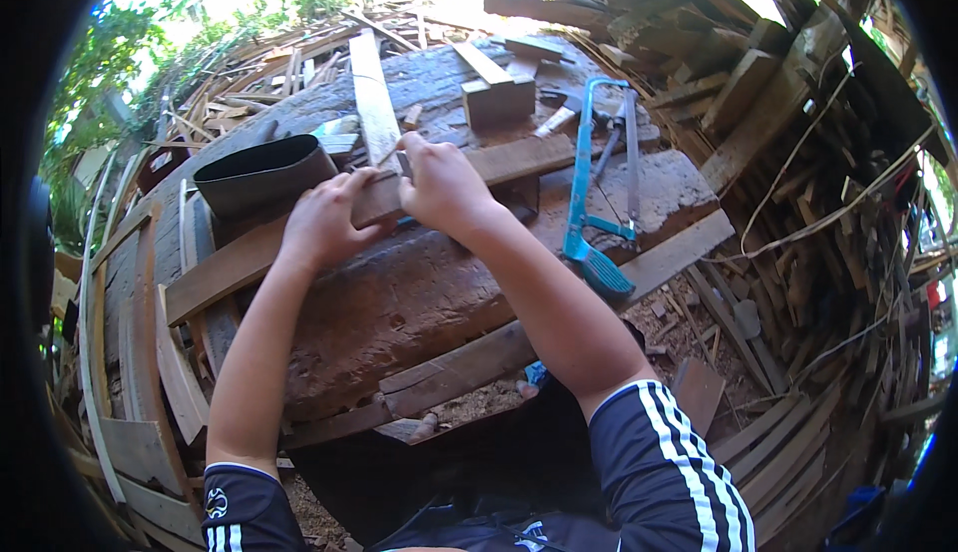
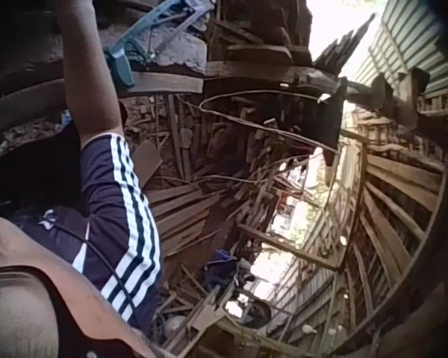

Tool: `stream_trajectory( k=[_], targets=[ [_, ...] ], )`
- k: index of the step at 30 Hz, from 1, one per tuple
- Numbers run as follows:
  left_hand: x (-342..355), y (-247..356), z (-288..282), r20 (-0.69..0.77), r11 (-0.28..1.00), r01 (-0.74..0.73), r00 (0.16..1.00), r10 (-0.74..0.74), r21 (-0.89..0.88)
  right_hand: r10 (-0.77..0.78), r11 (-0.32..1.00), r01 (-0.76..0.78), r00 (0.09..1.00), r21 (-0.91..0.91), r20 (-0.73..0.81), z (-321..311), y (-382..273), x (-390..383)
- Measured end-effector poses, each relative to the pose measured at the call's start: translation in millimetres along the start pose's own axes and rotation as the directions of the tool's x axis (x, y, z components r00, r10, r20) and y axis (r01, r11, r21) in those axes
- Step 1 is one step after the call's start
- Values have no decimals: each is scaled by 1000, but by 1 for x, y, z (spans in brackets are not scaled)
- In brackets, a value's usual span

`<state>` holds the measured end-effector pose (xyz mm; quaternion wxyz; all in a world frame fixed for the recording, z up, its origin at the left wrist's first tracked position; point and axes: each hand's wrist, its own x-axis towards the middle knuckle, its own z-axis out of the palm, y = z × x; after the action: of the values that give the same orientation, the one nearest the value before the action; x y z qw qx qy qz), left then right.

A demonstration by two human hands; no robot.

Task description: Measuring and cutting a wooden plank using a handsaw and woodworking plane.

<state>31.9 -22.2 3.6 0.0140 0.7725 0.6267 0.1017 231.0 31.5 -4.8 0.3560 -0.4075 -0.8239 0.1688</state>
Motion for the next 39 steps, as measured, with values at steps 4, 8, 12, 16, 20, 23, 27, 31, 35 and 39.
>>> stream_trajectory(
  k=[4,8,12,16,20,23,27,31,35,39],
  targets=[
    [0,-3,1,9,1000,-5,1000,5,-31,-4,999,6,998,-34,55,3,-10,-1],
    [1,-3,6,15,1000,-20,1000,20,5,14,994,-9,999,-107,50,9,-3,6],
    [0,-7,3,-8,999,-33,999,34,22,-109,968,124,991,-217,81,15,-2,22],
    [3,-5,9,1,997,-65,998,65,-34,13,970,16,993,-242,120,7,-15,-2],
    [8,-3,5,18,987,-43,999,46,-152,-7,961,41,992,-272,124,29,-2,25],
    [-4,-22,17,-82,992,-62,995,53,-108,-97,949,124,990,-290,107,54,-1,32],
    [6,-15,24,-103,983,-102,991,87,-149,-62,966,101,984,-237,168,28,6,10],
    [12,-11,15,-61,964,-112,993,100,-241,-61,982,75,995,-174,84,42,11,33],
    [7,-8,16,-73,965,-115,992,100,-237,-29,977,48,995,-208,97,45,11,24],
    [10,-14,21,-83,962,-117,992,100,-246,-51,975,76,991,-207,123,32,5,9]
  ],
)
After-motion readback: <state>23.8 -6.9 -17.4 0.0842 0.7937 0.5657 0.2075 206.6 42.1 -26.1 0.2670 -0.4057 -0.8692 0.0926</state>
